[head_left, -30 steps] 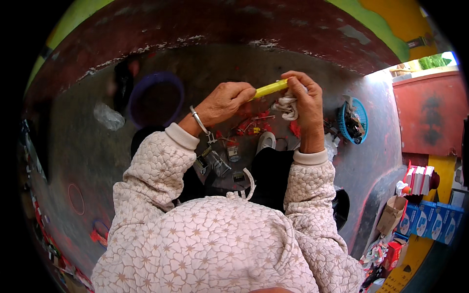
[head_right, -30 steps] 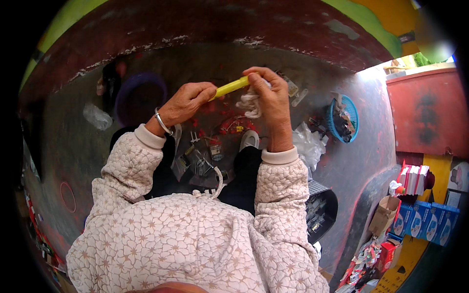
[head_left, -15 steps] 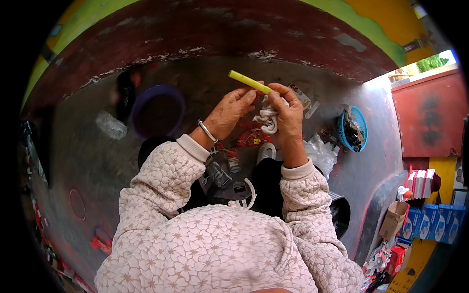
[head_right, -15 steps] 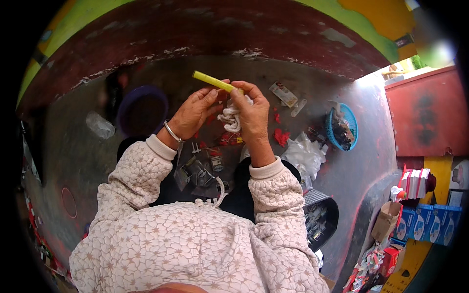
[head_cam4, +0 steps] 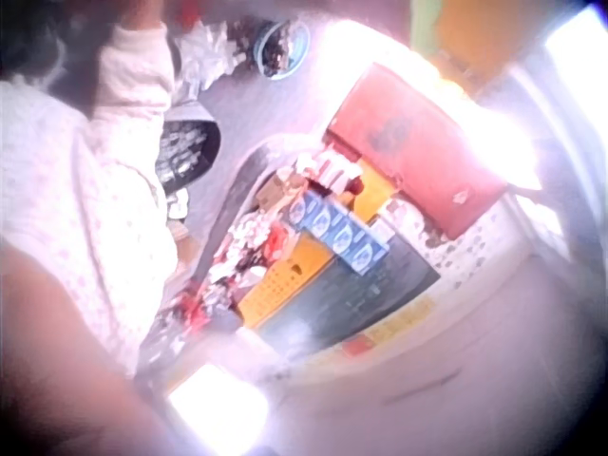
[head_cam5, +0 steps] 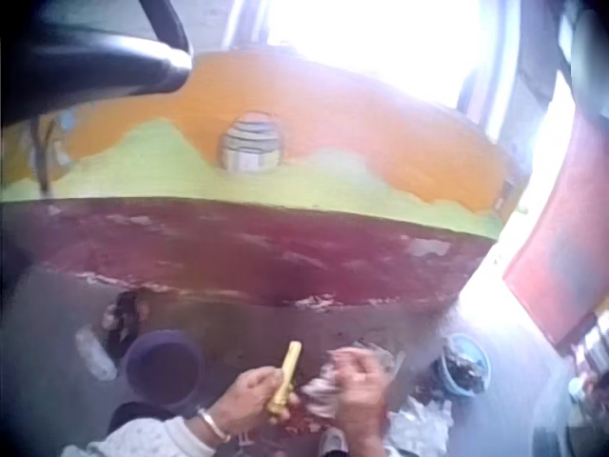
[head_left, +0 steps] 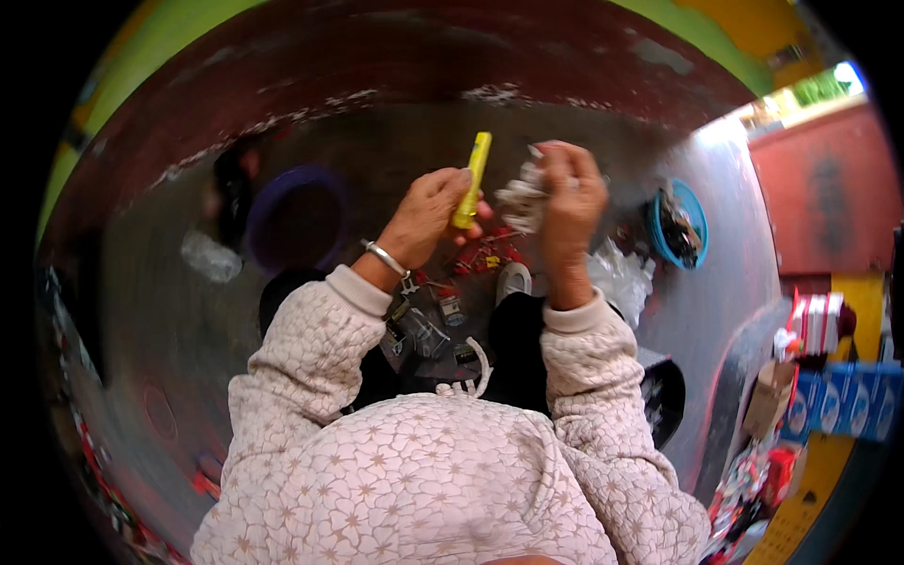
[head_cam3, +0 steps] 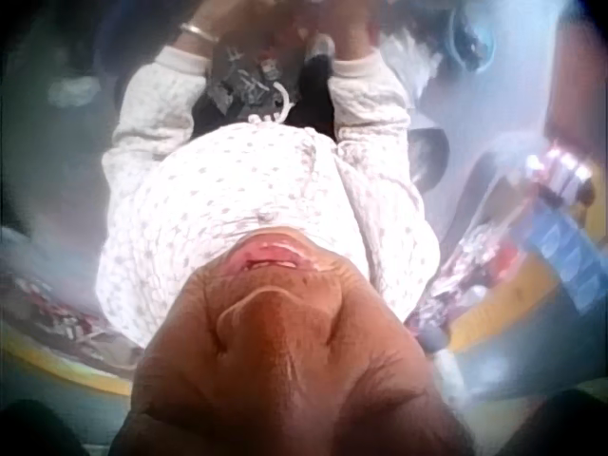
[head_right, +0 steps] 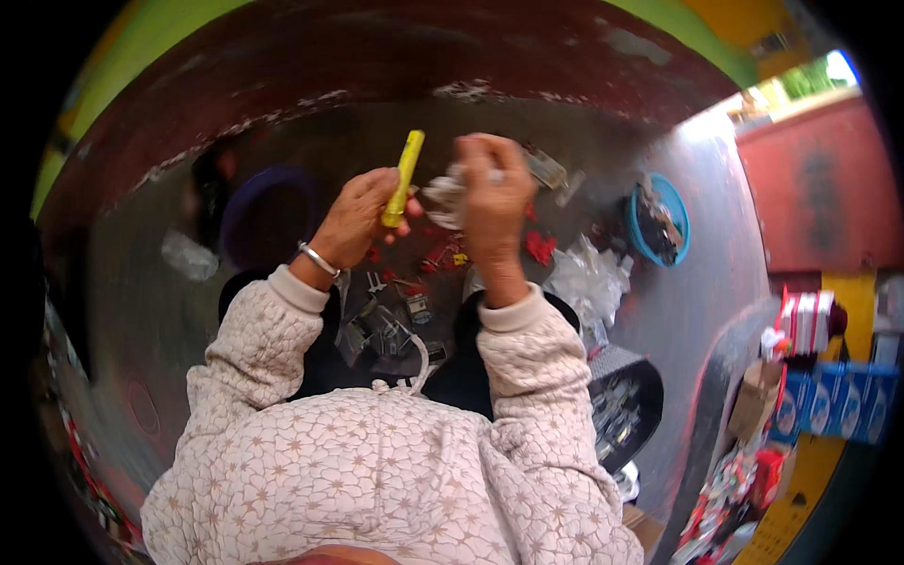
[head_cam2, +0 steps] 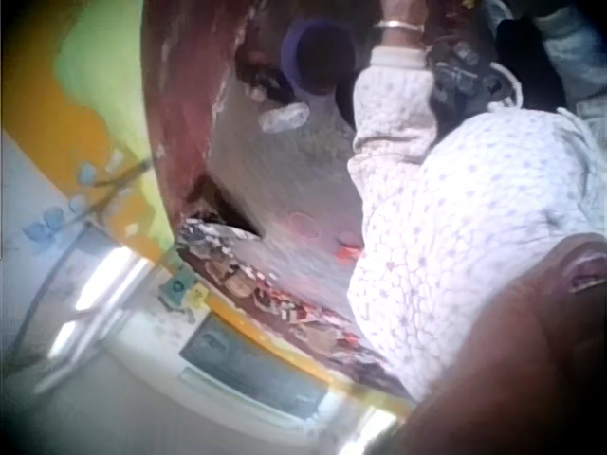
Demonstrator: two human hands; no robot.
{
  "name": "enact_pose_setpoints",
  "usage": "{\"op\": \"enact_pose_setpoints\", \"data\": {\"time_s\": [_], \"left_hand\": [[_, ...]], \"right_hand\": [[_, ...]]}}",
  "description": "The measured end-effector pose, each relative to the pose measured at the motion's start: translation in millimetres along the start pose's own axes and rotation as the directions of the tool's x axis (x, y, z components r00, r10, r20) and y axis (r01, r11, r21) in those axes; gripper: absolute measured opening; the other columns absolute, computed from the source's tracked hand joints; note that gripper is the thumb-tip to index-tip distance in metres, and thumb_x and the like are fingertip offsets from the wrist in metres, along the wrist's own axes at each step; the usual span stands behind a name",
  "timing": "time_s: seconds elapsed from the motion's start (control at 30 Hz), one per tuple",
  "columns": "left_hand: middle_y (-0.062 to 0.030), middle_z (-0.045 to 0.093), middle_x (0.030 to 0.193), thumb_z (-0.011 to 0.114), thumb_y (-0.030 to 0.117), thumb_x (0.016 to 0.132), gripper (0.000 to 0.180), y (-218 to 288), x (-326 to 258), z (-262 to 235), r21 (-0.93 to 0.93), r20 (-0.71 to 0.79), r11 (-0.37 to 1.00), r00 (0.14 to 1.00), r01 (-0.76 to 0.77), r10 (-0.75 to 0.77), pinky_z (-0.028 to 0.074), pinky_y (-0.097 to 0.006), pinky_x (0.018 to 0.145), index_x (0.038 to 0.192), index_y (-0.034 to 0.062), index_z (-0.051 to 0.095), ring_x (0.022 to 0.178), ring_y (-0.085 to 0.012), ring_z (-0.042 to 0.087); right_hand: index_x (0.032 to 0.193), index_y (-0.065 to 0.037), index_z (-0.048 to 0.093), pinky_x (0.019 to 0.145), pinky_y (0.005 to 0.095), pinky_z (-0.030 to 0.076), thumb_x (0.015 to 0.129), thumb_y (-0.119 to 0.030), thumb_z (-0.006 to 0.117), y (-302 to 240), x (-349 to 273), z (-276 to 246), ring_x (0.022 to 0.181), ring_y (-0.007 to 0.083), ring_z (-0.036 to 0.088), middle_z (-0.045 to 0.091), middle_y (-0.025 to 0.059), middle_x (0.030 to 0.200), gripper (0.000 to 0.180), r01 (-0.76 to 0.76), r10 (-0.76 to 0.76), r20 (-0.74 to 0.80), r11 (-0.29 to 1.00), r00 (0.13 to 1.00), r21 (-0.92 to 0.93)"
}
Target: The person wipes small plastic components and a yellow tube with a cloth and then gathers several grey rods by hand.
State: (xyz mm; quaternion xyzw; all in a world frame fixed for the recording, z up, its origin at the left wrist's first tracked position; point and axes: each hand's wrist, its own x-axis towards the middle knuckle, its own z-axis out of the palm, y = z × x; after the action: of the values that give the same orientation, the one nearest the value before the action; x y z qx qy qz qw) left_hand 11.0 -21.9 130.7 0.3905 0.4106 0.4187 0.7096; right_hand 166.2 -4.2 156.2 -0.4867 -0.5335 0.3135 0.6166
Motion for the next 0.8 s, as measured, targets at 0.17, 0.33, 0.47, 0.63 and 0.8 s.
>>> {"op": "enact_pose_setpoints", "data": {"time_s": [0.17, 0.33, 0.47, 0.63, 0.8], "left_hand": [[0.0028, 0.048, 0.064, 0.041, 0.043, 0.089, 0.037, -32.1, -5.1, 9.0, 0.006, 0.017, 1.000, 1.000, 0.018, -0.019, 0.028, -0.014, 0.037, 0.089, 0.0079, 0.052, 0.047, -0.0024, 0.041], [0.0055, 0.042, 0.058, 0.043, 0.036, 0.090, 0.031, -14.5, -18.0, 31.6, 0.165, -0.006, 0.973, 0.987, 0.160, -0.161, 0.023, -0.015, 0.037, 0.085, 0.0073, 0.054, 0.045, -0.0013, 0.035], [0.0058, 0.041, 0.057, 0.046, 0.031, 0.089, 0.028, -9.7, -11.9, 24.2, 0.337, -0.065, 0.941, 0.998, 0.043, -0.022, 0.023, -0.016, 0.040, 0.080, 0.0064, 0.055, 0.047, -0.0012, 0.035], [0.0055, 0.046, 0.064, 0.049, 0.026, 0.088, 0.023, -32.8, 11.1, 0.1, 0.520, -0.013, 0.846, 0.989, -0.118, 0.146, 0.027, -0.018, 0.045, 0.086, 0.0049, 0.056, 0.053, -0.0032, 0.037], [-0.0005, 0.052, 0.090, 0.047, 0.025, 0.089, 0.026, -47.1, 4.6, -17.5, 0.782, 0.170, 0.507, 0.906, -0.363, 0.387, 0.036, -0.018, 0.062, 0.102, 0.0027, 0.053, 0.080, -0.0069, 0.047]], "right_hand": [[0.077, -0.006, 0.058, 0.057, 0.0321, 0.045, 0.071, -0.007, 0.062, 13.4, -10.4, 29.3, 0.065, 0.0272, 0.057, 0.057, 0.0104, 0.073, 0.007, 0.563, -0.537, 0.171, 0.768, 0.826, -0.306], [0.071, -0.007, 0.058, 0.056, 0.0351, 0.045, 0.074, -0.017, 0.060, 25.8, 23.5, -8.2, 0.066, 0.0281, 0.058, 0.058, 0.0101, 0.071, 0.011, 0.308, -0.367, 0.011, 0.763, 0.930, -0.569], [0.072, -0.005, 0.059, 0.057, 0.0362, 0.045, 0.074, -0.021, 0.060, 23.7, 38.4, -34.1, 0.064, 0.0291, 0.059, 0.058, 0.0128, 0.067, 0.016, 0.087, -0.156, -0.119, 0.888, 0.980, -0.452], [0.074, -0.006, 0.060, 0.057, 0.0351, 0.047, 0.073, -0.022, 0.060, 22.2, 1.8, -3.5, 0.065, 0.0288, 0.060, 0.059, 0.0124, 0.070, 0.017, 0.326, -0.296, 0.143, 0.899, 0.944, -0.291], [0.074, -0.004, 0.058, 0.058, 0.0366, 0.049, 0.067, -0.021, 0.063, 42.4, -5.5, 14.4, 0.067, 0.0282, 0.061, 0.060, 0.0139, 0.074, 0.019, 0.420, -0.268, 0.333, 0.701, 0.904, -0.576]]}}
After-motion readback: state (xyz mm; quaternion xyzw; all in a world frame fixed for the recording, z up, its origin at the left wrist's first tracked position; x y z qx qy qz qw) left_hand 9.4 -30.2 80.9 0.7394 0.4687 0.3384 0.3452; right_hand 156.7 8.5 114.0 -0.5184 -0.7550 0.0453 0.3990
